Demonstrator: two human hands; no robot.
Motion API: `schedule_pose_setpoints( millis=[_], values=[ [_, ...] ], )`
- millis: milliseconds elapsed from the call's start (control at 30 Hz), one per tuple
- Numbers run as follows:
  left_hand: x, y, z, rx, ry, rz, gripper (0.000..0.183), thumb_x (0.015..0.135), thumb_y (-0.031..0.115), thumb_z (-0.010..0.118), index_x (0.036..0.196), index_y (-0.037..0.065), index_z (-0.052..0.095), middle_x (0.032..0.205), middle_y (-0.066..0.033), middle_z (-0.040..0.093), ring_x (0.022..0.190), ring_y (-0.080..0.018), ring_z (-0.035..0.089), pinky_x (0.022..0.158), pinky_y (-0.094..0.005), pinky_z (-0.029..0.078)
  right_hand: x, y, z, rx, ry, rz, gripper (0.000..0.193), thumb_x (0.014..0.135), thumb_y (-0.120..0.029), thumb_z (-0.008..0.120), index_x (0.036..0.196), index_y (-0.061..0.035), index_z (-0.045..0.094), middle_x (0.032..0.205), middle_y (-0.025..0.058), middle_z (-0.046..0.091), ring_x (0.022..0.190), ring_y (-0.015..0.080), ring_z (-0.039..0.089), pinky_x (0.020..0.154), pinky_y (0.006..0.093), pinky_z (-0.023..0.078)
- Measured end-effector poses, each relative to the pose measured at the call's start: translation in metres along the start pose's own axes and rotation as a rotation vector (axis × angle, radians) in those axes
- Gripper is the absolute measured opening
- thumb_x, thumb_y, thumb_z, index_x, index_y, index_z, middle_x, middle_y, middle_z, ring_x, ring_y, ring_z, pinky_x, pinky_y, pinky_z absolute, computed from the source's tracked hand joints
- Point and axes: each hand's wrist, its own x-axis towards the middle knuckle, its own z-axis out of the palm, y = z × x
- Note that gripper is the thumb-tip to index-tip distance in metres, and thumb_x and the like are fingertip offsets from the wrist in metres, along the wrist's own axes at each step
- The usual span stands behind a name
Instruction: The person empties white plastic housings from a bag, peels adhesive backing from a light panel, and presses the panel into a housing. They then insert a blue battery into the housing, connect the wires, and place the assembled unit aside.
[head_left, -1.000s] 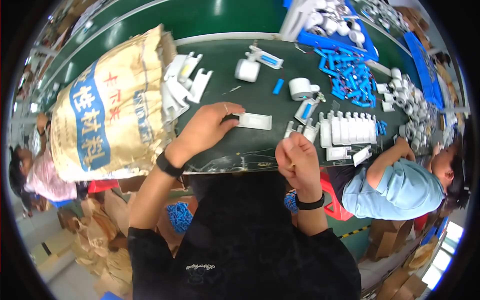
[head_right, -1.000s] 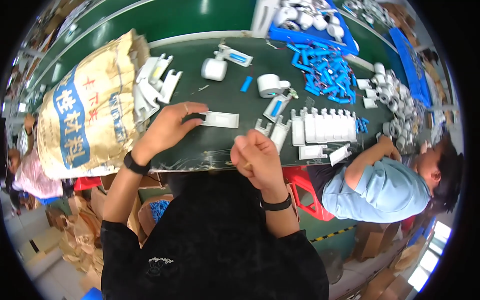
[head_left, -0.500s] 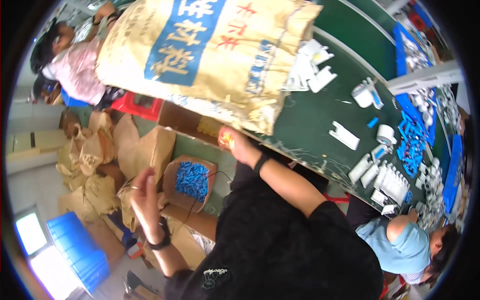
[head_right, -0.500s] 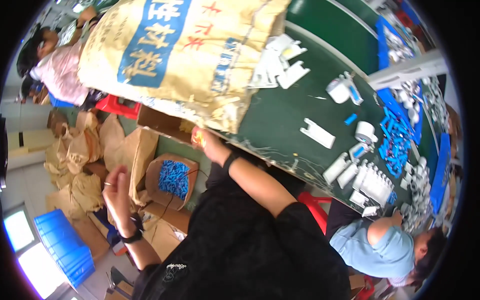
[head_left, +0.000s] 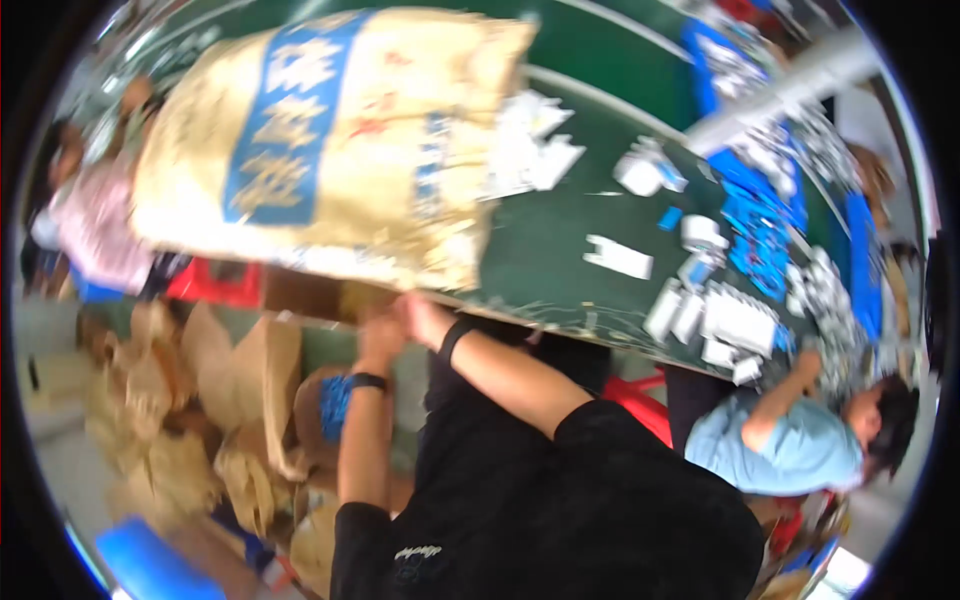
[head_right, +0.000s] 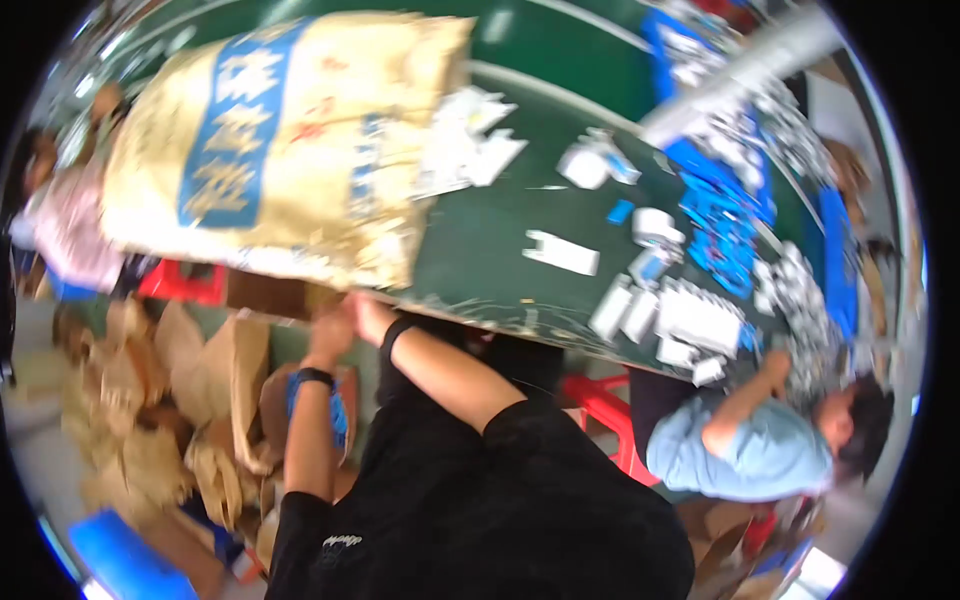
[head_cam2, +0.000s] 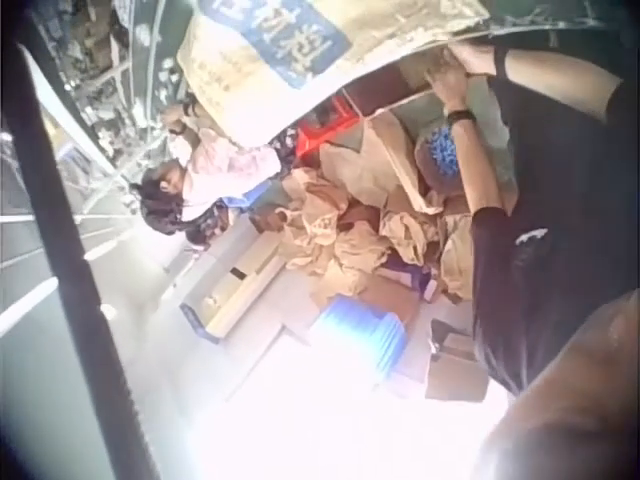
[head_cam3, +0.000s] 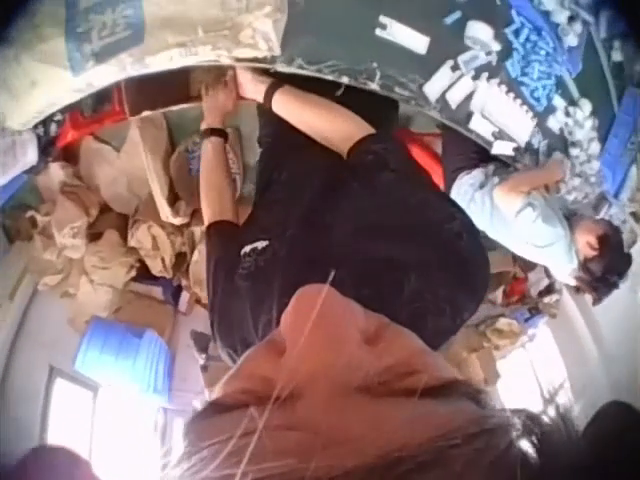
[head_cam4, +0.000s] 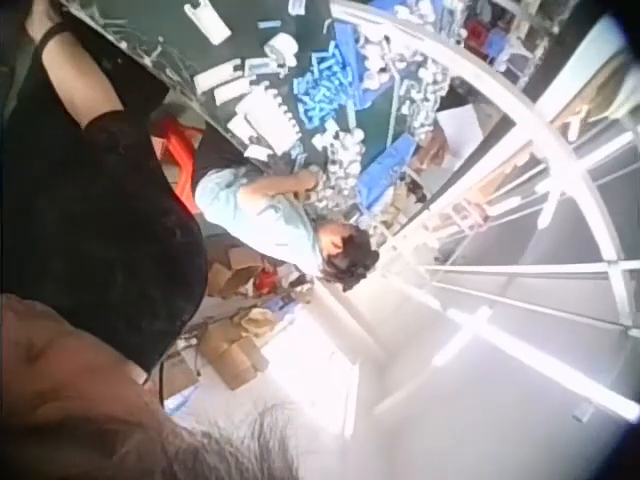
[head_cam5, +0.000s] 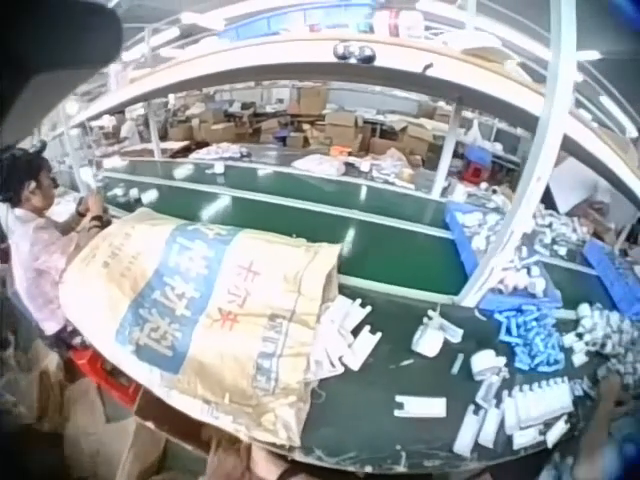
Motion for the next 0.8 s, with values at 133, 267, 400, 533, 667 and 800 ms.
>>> schedule_pose_setpoints(
  millis=[133, 267, 400, 533, 667, 800],
  values=[
    [-0.018, -0.033, -0.034, 0.020, 0.012, -0.165, 0.059, 0.092, 0.046, 0.060, 0.127, -0.001, 0.064, 0.143, -0.0247, 0.052, 0.134, -0.0418, 0.046, 0.110, -0.0544, 0.036, -0.185, -0.066, 0.122, -1.163, -0.098, -0.042, 0.078, 0.100, -0.047, 0.057, 0.154, 0.0025, 0.030, 0.158, 0.0198, 0.037, 0.140, 0.0280, 0.044, 0.114, 0.0398, 0.038],
    [-0.059, 0.050, -0.199, -0.832, -0.329, 0.154, 0.047, 0.086, 0.029, 0.075, 0.124, 0.002, 0.067, 0.103, -0.0243, 0.070, 0.092, -0.0403, 0.068, 0.077, -0.0411, 0.054, -0.359, -0.221, 0.178, -1.326, -0.322, -0.122, 0.031, 0.101, -0.031, 0.062, 0.116, -0.0059, 0.072, 0.112, 0.0098, 0.074, 0.104, 0.0169, 0.070, 0.089, 0.0317, 0.054],
    [-0.027, 0.190, -0.332, -0.805, -0.037, 0.364, 0.032, 0.090, 0.018, 0.073, 0.118, 0.003, 0.070, 0.105, -0.0186, 0.073, 0.095, -0.0282, 0.072, 0.080, -0.0351, 0.056, -0.443, -0.313, 0.106, -1.374, 0.842, -0.859, 0.030, 0.092, -0.013, 0.071, 0.121, -0.0042, 0.067, 0.109, 0.0070, 0.069, 0.093, 0.0165, 0.066, 0.080, 0.0255, 0.052],
    [0.109, 0.292, -0.345, -0.653, 0.476, 0.416, 0.047, 0.092, 0.030, 0.071, 0.126, -0.001, 0.062, 0.118, -0.0235, 0.067, 0.110, -0.0403, 0.063, 0.096, -0.0436, 0.050, -0.475, -0.377, 0.054, -1.803, 1.204, -0.943, 0.042, 0.084, -0.014, 0.076, 0.123, -0.0032, 0.065, 0.117, 0.0136, 0.066, 0.102, 0.0266, 0.064, 0.087, 0.0325, 0.051],
    [0.215, 0.333, -0.313, -0.411, 0.350, 0.247, 0.093, 0.074, 0.052, 0.081, 0.140, -0.005, 0.049, 0.124, -0.0259, 0.064, 0.116, -0.0403, 0.061, 0.100, -0.0431, 0.049, -0.447, -0.385, 0.029, -1.842, 1.231, -0.798, 0.088, 0.067, -0.046, 0.086, 0.135, 0.0018, 0.055, 0.136, 0.0268, 0.052, 0.122, 0.0449, 0.051, 0.104, 0.0459, 0.044],
    [0.261, 0.326, -0.301, -0.316, 0.136, 0.354, 0.085, 0.071, 0.037, 0.081, 0.139, -0.005, 0.050, 0.120, -0.0229, 0.066, 0.114, -0.0383, 0.063, 0.099, -0.0416, 0.051, -0.425, -0.385, 0.012, -1.808, 1.192, -0.783, 0.087, 0.070, -0.046, 0.085, 0.137, 0.0004, 0.054, 0.138, 0.0247, 0.053, 0.128, 0.0429, 0.050, 0.107, 0.0460, 0.043]
  ],
)
